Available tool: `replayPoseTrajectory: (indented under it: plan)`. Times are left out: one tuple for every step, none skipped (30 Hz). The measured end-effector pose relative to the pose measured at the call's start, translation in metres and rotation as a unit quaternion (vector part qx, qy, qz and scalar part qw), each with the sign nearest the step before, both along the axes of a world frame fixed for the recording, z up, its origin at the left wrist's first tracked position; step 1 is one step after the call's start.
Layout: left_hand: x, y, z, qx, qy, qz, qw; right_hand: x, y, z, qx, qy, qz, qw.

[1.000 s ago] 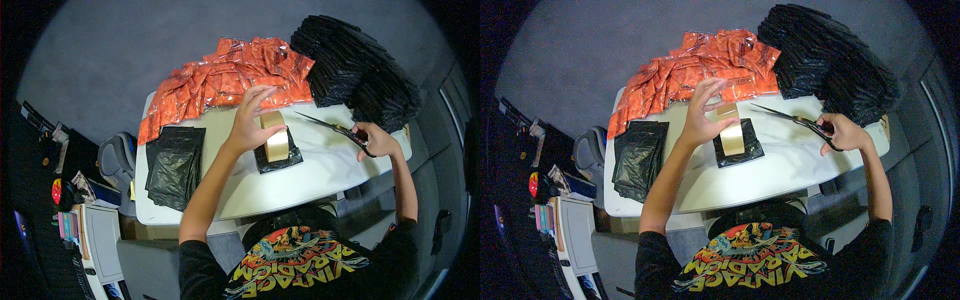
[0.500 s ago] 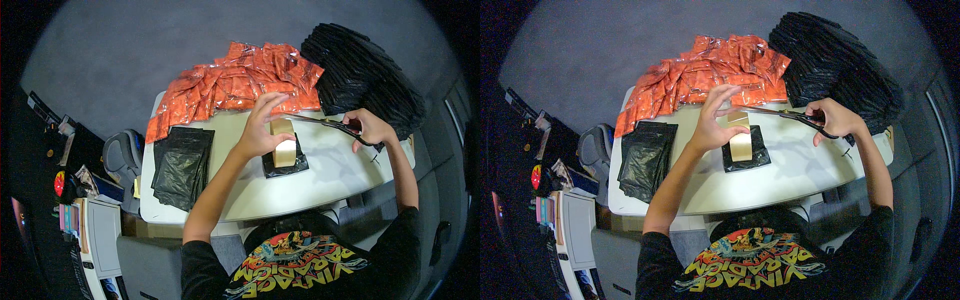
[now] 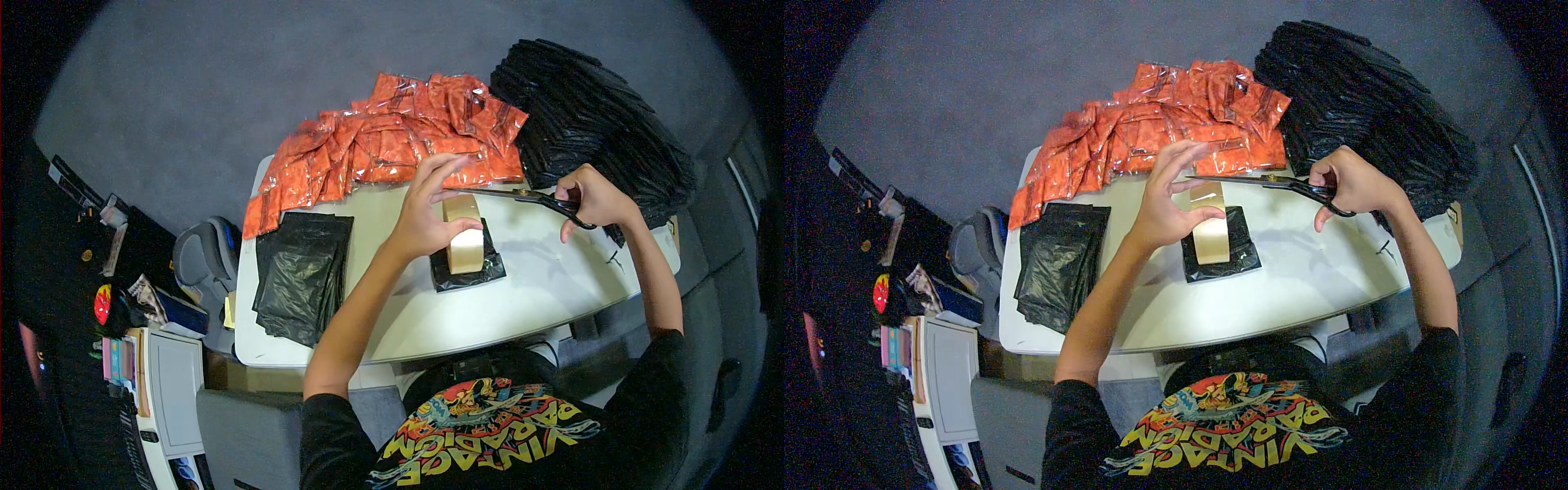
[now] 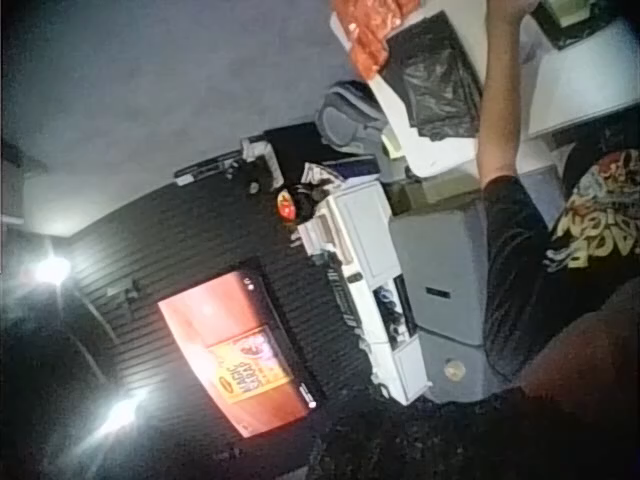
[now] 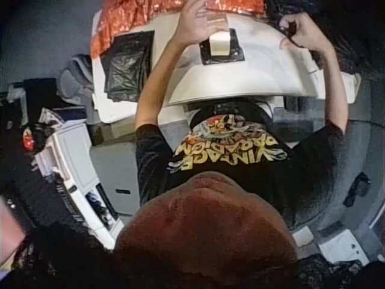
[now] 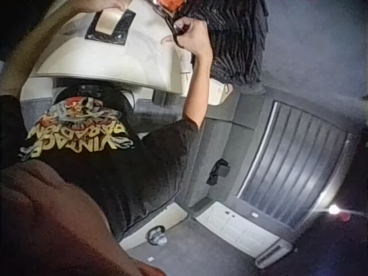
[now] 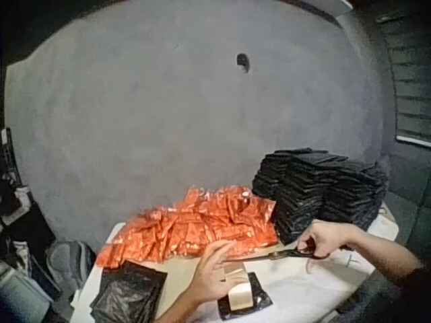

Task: The recorder is putting items into small black plastic bags and sealing them with tape.

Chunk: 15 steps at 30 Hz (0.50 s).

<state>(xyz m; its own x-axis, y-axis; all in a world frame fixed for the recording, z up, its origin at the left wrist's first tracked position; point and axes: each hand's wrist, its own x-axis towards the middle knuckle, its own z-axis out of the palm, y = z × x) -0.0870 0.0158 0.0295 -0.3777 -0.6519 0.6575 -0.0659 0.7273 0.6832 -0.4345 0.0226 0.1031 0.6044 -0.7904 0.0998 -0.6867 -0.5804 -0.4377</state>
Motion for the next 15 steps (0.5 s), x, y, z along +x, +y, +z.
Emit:
replayPoseTrajectory:
  plan:
    - [0.000,-0.001,-0.001,-0.001,0.007,0.004,1.000,0.001,0.001,-0.001,0.012,-0.006,-0.019,1.000]
    - [0.000,-0.001,-0.002,-0.001,0.014,0.008,1.000,0.002,0.003,0.000,0.010,-0.008,-0.020,1.000]
    - [0.000,-0.002,-0.003,-0.003,0.012,0.007,1.000,0.004,0.006,0.002,0.019,-0.006,-0.034,0.999]
    - [-0.001,-0.001,-0.003,0.002,0.006,0.016,1.000,0.005,0.009,0.003,0.030,-0.005,-0.048,0.998]
    - [-0.001,0.000,-0.002,0.007,0.000,0.025,1.000,0.005,0.010,0.003,0.029,-0.007,-0.050,0.998]
    - [-0.001,0.001,-0.002,0.006,-0.002,0.023,1.000,0.005,0.012,0.002,0.015,-0.029,-0.034,0.999]
    - [-0.002,0.001,-0.001,-0.001,-0.007,0.031,0.999,0.005,0.013,0.003,0.000,-0.050,-0.018,0.999]
    - [-0.003,0.002,0.000,-0.009,-0.012,0.040,0.999,0.004,0.015,0.003,-0.002,-0.051,-0.021,0.998]
    - [-0.004,0.002,0.001,-0.010,-0.013,0.037,0.999,0.003,0.016,0.004,-0.027,-0.039,-0.011,0.999]
    - [-0.003,0.003,0.000,-0.008,-0.015,0.046,0.999,0.003,0.018,0.004,-0.052,-0.028,0.001,0.998]
    - [-0.003,0.003,-0.001,-0.006,-0.017,0.056,0.998,0.004,0.019,0.004,-0.052,-0.029,0.000,0.998]
    - [-0.003,0.002,-0.002,-0.006,-0.019,0.055,0.998,0.006,0.022,0.004,-0.051,-0.044,-0.007,0.998]
    - [-0.002,0.001,-0.004,-0.010,-0.002,0.048,0.999,0.007,0.024,0.005,-0.050,-0.059,-0.013,0.997]
    - [-0.002,0.000,-0.006,-0.013,0.014,0.042,0.999,0.006,0.025,0.006,-0.050,-0.060,-0.014,0.997]
    - [-0.002,-0.002,-0.009,-0.013,0.014,0.041,0.999,0.004,0.027,0.008,-0.048,-0.064,-0.029,0.996]
